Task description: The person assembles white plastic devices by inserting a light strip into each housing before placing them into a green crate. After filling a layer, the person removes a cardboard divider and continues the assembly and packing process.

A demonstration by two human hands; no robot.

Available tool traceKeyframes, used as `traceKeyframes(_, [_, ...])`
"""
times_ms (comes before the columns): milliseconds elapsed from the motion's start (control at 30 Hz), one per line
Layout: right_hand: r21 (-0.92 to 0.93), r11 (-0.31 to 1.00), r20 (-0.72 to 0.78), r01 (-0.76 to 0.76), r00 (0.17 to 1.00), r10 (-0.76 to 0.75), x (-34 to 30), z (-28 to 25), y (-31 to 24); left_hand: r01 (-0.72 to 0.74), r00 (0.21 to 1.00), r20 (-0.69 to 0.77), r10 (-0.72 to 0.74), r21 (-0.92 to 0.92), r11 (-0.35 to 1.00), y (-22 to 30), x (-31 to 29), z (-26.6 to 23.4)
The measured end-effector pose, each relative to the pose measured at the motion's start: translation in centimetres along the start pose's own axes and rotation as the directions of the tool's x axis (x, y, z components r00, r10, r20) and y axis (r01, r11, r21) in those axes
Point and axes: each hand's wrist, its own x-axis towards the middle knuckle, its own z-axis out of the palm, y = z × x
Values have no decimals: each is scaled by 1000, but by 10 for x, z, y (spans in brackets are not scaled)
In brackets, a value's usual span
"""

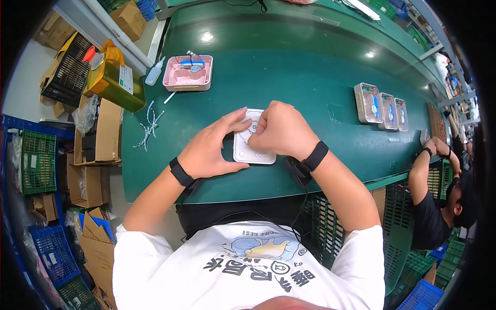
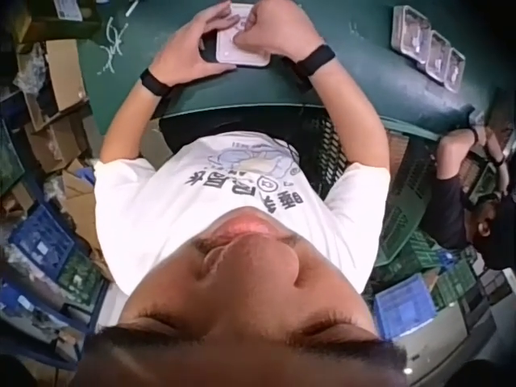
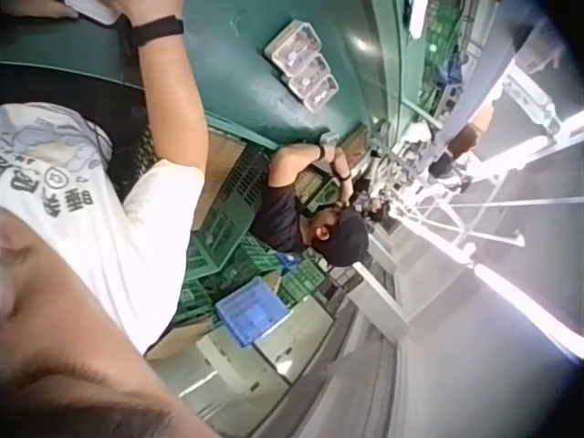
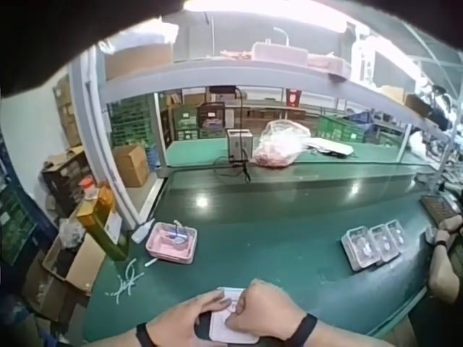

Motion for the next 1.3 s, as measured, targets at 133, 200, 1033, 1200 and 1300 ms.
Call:
traceKeyframes(133, [-16, 994, -45, 107, 993, -107, 2, -5, 13, 58, 998, 38, -57, -24, 998, 5, 6, -1])
traceKeyframes(200, [-16, 978, -4, 207, 978, -207, 2, -15, 21, 31, 998, 61, -32, 19, 999, 5, 8, -4])
traceKeyframes(1033, [-113, 846, -232, 521, 814, -532, -1, -7, 40, -231, 973, 98, 210, 453, 861, 12, 15, 3])
traceKeyframes(1200, [46, 904, -78, 424, 904, -420, 5, -5, 44, -238, 970, 70, 233, 456, 857, 10, 16, 7])
traceKeyframes(1300, [77, 893, -74, 443, 896, -438, 7, -8, 47, -231, 972, 81, 219, 447, 864, 9, 17, 5])
